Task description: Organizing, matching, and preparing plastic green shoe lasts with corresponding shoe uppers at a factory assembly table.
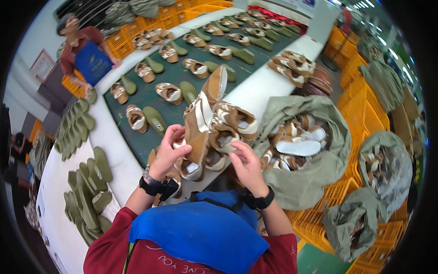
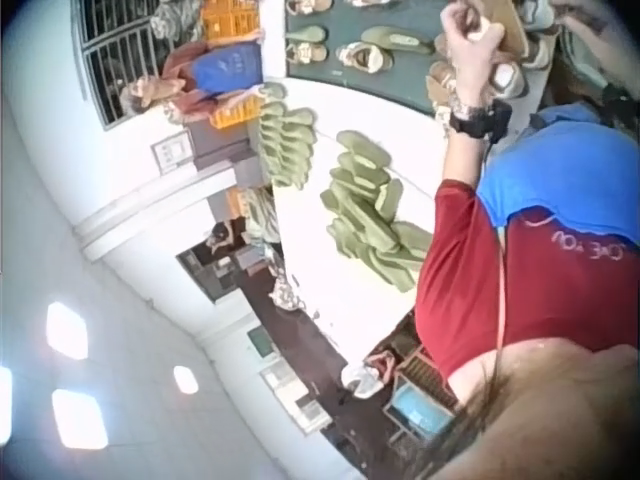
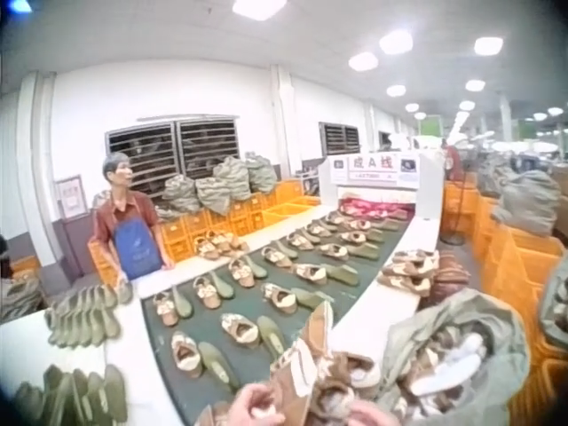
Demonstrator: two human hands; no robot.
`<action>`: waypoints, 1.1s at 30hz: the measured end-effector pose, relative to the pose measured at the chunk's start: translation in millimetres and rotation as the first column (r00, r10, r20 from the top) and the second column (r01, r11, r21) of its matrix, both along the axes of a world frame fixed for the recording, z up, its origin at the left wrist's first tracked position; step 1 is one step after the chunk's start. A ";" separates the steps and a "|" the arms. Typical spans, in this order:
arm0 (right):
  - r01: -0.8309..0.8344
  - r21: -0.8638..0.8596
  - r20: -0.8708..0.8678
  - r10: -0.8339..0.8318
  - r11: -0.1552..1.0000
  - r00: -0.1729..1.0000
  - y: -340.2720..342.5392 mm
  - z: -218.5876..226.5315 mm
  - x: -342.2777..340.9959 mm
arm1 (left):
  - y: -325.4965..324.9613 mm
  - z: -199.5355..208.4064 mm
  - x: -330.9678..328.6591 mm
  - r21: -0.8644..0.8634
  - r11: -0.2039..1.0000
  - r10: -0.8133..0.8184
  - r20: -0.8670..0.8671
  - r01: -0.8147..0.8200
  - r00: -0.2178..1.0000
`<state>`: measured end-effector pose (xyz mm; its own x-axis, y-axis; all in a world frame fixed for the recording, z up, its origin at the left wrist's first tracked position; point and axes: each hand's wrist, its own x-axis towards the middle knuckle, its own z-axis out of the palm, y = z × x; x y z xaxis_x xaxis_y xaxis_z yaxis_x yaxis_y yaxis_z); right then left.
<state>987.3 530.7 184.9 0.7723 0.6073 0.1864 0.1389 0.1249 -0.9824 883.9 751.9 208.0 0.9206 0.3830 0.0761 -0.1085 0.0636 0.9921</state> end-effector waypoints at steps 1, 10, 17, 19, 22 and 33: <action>0.009 -0.046 -0.020 -0.010 0.999 1.000 -4.0 -1.8 3.6 | 19.0 -0.8 -10.1 0.060 0.994 0.088 -0.031 -0.086 0.996; 0.367 -0.291 -0.095 -0.408 0.883 0.908 -121.3 -80.3 72.9 | 228.0 -99.5 -153.3 0.848 0.356 0.887 -0.174 -0.392 0.429; 0.521 -0.624 0.370 -0.367 0.583 0.854 -179.1 -149.0 133.6 | 325.9 -135.4 -189.6 0.907 0.309 0.945 -0.257 -0.287 0.204; 0.568 -0.723 0.493 -0.283 0.392 0.823 -177.2 -162.6 145.3 | 332.7 -147.5 -191.0 0.922 0.305 0.911 -0.210 -0.237 0.355; 0.327 -0.921 0.267 -0.269 0.210 0.925 -158.1 -175.7 141.6 | 287.2 -130.6 -142.4 0.880 0.406 0.779 -0.191 -0.247 0.598; 0.282 -0.958 0.286 -0.109 -0.052 0.952 -156.9 -206.7 107.1 | 40.5 -8.8 -42.2 0.699 0.715 0.231 -0.226 -0.008 0.946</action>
<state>1094.5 373.8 -21.8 0.9288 0.0695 -0.3640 0.0503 -0.9968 -0.0618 841.7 792.4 199.2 0.8927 0.4367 0.1112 0.2177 -0.6341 0.7420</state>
